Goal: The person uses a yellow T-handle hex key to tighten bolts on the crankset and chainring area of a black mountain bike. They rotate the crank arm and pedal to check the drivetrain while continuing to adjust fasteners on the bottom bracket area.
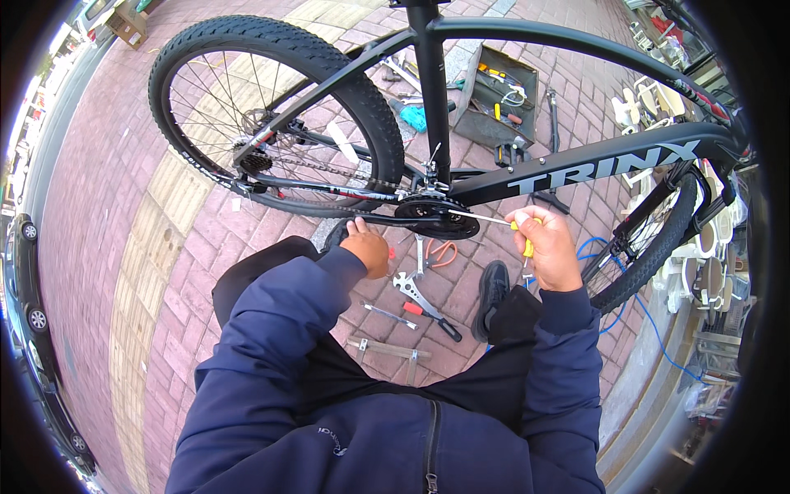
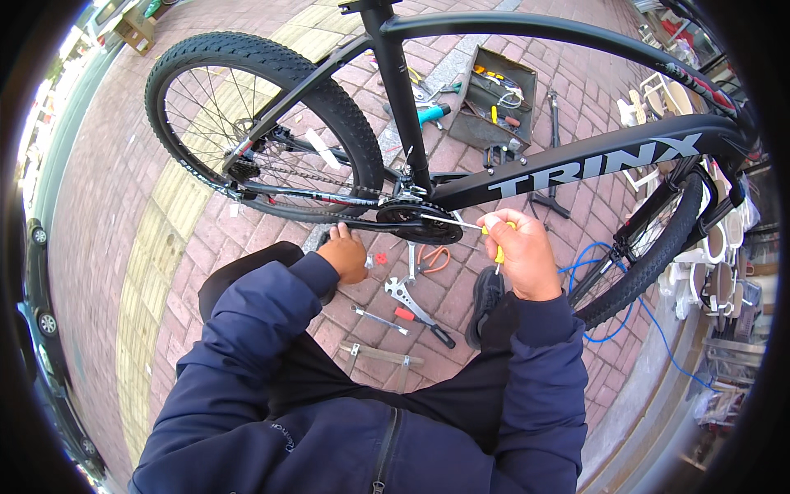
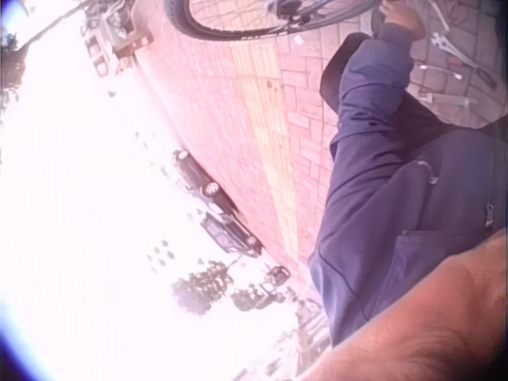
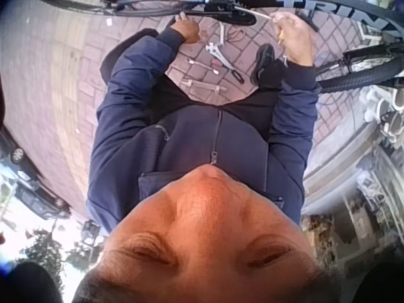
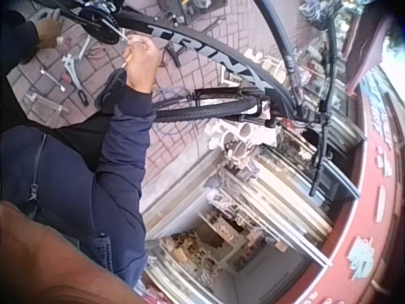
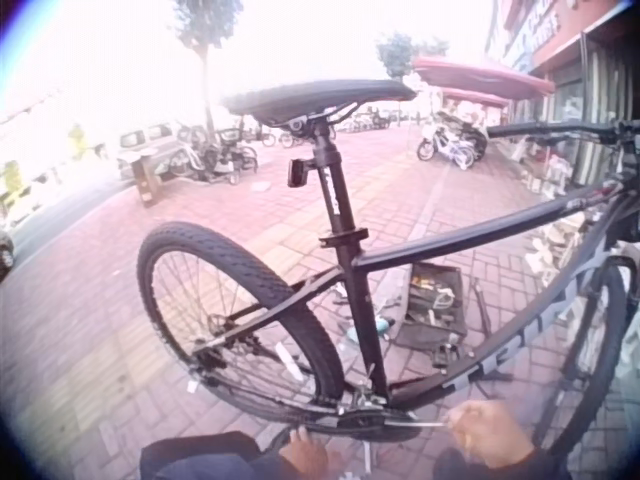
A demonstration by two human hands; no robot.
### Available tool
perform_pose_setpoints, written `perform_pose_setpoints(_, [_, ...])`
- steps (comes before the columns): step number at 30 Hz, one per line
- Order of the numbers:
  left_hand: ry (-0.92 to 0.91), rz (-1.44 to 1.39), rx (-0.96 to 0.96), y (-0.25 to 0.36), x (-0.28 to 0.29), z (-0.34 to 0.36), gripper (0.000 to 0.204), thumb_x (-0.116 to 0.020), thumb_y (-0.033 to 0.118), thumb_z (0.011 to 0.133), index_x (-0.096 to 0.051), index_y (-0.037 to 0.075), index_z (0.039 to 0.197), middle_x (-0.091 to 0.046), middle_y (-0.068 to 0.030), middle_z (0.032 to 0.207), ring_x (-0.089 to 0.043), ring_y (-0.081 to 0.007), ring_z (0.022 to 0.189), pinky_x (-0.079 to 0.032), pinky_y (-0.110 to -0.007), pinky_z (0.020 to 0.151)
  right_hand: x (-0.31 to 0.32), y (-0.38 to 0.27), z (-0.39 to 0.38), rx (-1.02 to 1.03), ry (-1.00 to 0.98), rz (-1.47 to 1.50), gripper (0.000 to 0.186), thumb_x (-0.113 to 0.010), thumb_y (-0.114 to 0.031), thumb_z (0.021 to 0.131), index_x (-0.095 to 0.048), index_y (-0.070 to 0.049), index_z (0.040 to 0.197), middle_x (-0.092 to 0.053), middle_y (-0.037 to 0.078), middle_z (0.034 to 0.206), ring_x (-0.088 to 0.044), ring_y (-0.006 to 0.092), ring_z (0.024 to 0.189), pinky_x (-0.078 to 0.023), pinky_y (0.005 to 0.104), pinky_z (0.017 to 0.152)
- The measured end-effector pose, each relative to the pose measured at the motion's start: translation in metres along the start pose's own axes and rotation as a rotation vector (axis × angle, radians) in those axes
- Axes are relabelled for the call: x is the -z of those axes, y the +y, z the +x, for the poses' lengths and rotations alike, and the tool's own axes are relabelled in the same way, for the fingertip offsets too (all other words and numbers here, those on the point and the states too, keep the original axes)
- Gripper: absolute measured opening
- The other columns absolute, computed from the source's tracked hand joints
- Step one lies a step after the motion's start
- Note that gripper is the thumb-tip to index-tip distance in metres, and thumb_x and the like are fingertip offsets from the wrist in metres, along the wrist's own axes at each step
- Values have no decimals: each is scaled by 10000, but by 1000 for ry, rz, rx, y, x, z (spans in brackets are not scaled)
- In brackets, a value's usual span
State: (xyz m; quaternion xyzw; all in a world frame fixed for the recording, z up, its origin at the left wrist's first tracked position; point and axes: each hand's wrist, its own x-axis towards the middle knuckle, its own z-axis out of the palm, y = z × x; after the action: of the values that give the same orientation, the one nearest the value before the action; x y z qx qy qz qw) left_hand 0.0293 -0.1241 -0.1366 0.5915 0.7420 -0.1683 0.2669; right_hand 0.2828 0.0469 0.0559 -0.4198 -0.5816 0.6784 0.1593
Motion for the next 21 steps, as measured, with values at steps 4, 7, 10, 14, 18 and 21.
perform_pose_setpoints(4, [-320,-545,-197,5,-39,36,751,-682,465,868,-553,-92,1356,-611,-350,1312,-607,-460,1231,-477,-464,1050,-4,2,-2,-22,-16,-21,234,-615,-215,1006,-691,6,1025,-585,2,684,-436,45,540,-315,215,496])
perform_pose_setpoints(7, [-247,-469,-481,70,-64,19,620,-702,428,860,-637,-57,1239,-681,-321,1181,-652,-464,1129,-505,-486,987,-2,5,2,37,16,-55,251,-615,-226,1012,-694,12,1030,-580,0,678,-445,50,540,-317,215,497])
perform_pose_setpoints(10, [-240,-508,-626,124,-46,6,530,-680,366,887,-645,-24,1245,-694,-307,1112,-663,-462,1071,-521,-494,951,5,7,1,70,54,-20,256,-608,-238,1024,-696,2,1034,-582,-2,679,-452,49,539,-319,214,484])
perform_pose_setpoints(14, [211,-588,-464,102,45,-3,400,-660,341,904,-707,0,1108,-721,-259,1016,-689,-442,979,-543,-502,894,15,6,0,99,160,97,249,-584,-262,1055,-648,-25,1096,-572,-7,664,-442,48,455,-338,198,411])
perform_pose_setpoints(18, [561,-456,-2,-13,131,-10,350,-640,337,933,-744,5,972,-732,-238,986,-697,-429,947,-553,-500,859,17,5,-4,197,205,181,250,-571,-245,1063,-636,-11,1120,-568,-7,676,-446,46,457,-341,194,410])
perform_pose_setpoints(21, [737,-531,335,-99,144,1,357,-677,268,903,-720,-62,1034,-709,-289,1052,-700,-425,976,-557,-469,895,13,4,-9,232,182,169,232,-601,-234,1040,-676,-17,1069,-581,3,685,-473,35,560,-334,192,489])
